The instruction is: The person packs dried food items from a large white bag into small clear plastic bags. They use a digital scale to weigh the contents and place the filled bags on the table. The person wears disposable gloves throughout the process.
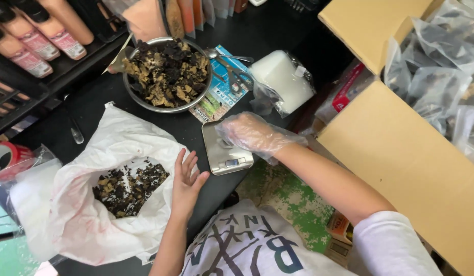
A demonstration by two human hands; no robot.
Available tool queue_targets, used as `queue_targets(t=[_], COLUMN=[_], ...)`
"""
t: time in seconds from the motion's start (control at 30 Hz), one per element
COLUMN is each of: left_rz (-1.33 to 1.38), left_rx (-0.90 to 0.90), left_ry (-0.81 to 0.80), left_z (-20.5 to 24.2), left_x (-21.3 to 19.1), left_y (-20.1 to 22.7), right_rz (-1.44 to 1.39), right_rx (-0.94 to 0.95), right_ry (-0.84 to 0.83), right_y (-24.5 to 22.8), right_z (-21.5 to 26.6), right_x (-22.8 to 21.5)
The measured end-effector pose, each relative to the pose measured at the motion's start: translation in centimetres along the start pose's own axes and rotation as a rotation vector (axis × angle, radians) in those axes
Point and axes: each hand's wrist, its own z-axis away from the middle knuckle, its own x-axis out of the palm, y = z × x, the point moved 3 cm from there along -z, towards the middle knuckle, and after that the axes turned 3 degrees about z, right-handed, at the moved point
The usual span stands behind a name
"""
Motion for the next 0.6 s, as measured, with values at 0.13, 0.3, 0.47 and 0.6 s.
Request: queue_targets(t=[0.13, 0.3, 0.47, 0.6], left_rz=[0.025, 0.061, -0.001, 0.072], left_rx=[0.002, -0.028, -0.027, -0.039], left_ry=[0.068, 0.078, 0.138, 0.141], left_z=[1.6, 1.7, 0.4, 0.4], left_x=[-0.6, -1.8, -2.4, -2.1], left_y=[1.3, 1.1, -0.5, -0.4], right_rz=[-0.305, -0.69, -0.513, -0.414], right_rx=[0.085, 0.397, 0.368, 0.347], right_ry=[0.035, 0.141, 0.265, 0.315], right_y=[-0.4, -3.7, -4.0, -4.4], right_z=[1.5, 2.1, 2.9, 3.4], right_x=[-1.6, -12.8, -15.7, -16.2])
